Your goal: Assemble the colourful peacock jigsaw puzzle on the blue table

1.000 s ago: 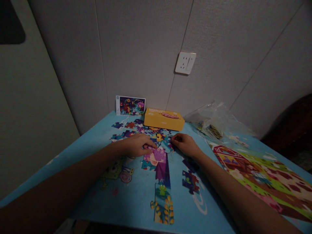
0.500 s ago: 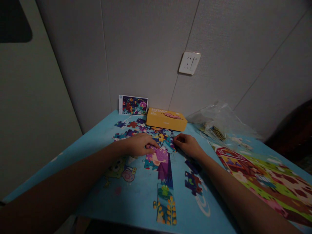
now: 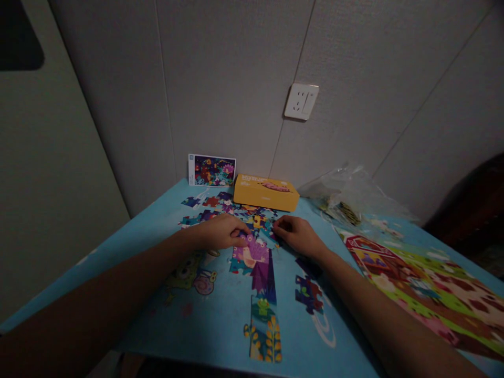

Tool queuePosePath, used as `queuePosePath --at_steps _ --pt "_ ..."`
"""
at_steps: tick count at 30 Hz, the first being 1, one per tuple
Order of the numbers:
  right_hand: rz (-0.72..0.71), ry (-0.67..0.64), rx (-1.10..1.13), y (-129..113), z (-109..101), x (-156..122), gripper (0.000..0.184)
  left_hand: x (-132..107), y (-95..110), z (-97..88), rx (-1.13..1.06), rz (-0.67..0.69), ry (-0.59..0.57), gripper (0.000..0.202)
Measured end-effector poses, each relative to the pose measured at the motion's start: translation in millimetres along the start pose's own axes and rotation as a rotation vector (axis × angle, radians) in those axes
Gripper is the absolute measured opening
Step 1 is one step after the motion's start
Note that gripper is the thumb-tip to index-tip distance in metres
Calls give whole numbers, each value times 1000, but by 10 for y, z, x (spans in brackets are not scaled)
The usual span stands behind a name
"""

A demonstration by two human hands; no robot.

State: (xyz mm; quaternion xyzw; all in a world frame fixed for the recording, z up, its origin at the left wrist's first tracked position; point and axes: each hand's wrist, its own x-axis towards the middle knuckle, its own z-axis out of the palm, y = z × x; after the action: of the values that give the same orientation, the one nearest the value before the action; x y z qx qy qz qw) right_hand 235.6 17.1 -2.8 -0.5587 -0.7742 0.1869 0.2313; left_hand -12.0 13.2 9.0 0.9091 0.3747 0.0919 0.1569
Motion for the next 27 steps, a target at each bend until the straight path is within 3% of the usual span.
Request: queuePosePath --at_steps 4,8,15,24,27 --pt "-115 -51 33 -36 31 -20 18 9 -18 7 0 35 41 31" --pt "-143 -61 19 -73 20 -44 24 8 -21 5 12 87 87 29" --pt "-379 -113 -67 -186 3 -125 54 5 11 -8 13 78 97 23" --pt "-282 -93 76 -150 43 -107 37 15 23 12 34 80 128 16" --pt "-203 -80 115 -134 48 -89 26 21 -10 -1 114 23 213 21"
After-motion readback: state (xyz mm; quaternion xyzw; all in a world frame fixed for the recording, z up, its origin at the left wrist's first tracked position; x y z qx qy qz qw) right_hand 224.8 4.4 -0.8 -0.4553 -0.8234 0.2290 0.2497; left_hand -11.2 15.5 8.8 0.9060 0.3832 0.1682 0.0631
